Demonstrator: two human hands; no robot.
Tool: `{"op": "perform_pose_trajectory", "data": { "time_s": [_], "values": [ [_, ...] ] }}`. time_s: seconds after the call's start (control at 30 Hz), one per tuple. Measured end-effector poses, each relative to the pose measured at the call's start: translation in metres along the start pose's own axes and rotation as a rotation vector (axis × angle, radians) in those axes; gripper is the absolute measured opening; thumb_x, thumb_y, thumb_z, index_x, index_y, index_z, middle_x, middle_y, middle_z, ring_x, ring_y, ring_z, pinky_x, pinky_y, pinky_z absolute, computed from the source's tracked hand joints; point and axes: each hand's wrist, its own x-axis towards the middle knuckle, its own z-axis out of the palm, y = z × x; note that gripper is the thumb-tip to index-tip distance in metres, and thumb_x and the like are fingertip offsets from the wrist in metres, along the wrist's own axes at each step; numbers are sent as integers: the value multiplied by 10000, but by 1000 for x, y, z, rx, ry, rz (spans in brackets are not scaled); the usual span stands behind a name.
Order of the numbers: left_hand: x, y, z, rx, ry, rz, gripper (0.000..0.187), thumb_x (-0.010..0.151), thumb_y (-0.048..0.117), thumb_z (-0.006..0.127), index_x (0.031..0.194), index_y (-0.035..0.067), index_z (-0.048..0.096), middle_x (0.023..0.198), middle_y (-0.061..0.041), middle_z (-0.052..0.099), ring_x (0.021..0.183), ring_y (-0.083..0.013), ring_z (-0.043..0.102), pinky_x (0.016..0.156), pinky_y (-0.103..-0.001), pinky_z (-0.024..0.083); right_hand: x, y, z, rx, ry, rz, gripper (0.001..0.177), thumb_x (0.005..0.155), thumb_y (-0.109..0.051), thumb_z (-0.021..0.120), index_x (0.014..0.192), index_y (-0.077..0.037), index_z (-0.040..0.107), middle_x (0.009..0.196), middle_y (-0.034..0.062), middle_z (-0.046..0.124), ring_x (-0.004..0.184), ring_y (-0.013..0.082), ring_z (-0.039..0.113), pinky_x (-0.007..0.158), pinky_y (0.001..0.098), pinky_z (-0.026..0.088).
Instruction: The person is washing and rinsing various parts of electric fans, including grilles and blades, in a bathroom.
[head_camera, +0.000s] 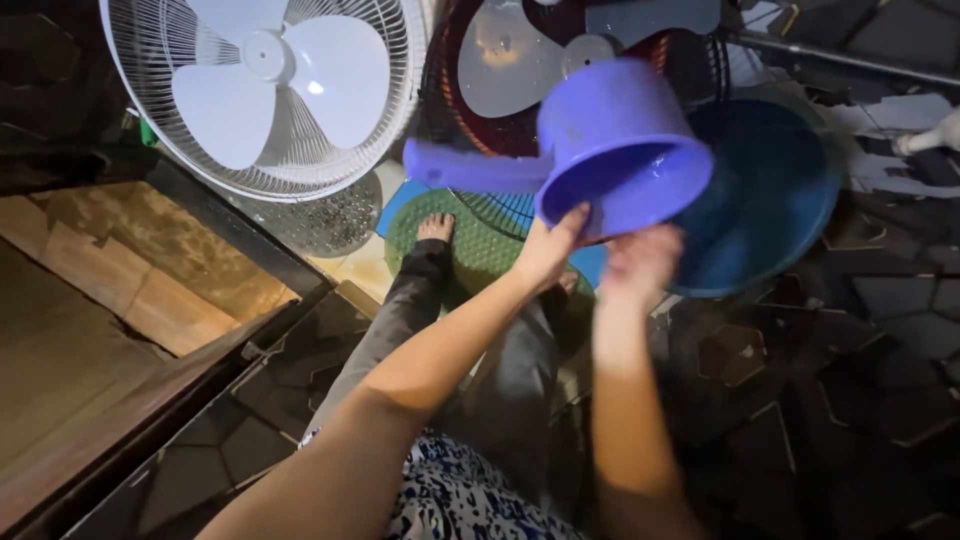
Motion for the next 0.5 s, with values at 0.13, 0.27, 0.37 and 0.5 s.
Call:
{"op": "perform_pose_trajectory", "data": {
  "time_s": [0.13,0.27,0.37,0.5],
  "values": [
    [-22,99,98,272,163,623,891,894,40,608,1585,41,46,1060,-96,660,811,-179,612,741,-335,555,45,-10,52,263,-254,334,496,1046,-383,415,1330,-22,602,1348,147,637,1243,300,603,1098,411,470],
    [17,59,79,466,287,777,647,925,46,583,1515,-43,333,1184,-122,623,837,-223,587,828,-359,553,111,19,51,319,-267,357,480,1036,-363,445,1323,-8,594,1345,163,629,1247,320,591,1118,453,470],
    [25,44,88,34,279,583,249,1138,24,595,1332,-130,572,1239,-224,679,1096,-257,636,996,-390,523,111,1,49,371,-291,371,468,1025,-343,474,1316,7,585,1341,179,622,1252,341,578,1138,494,470],
    [6,72,103,-332,240,29,289,979,74,512,1225,-75,542,960,-163,671,731,-254,677,526,-335,569,44,-67,49,232,-449,308,345,1069,-318,496,1279,-49,551,1255,137,572,1077,281,602,898,442,500]
  ]
}}
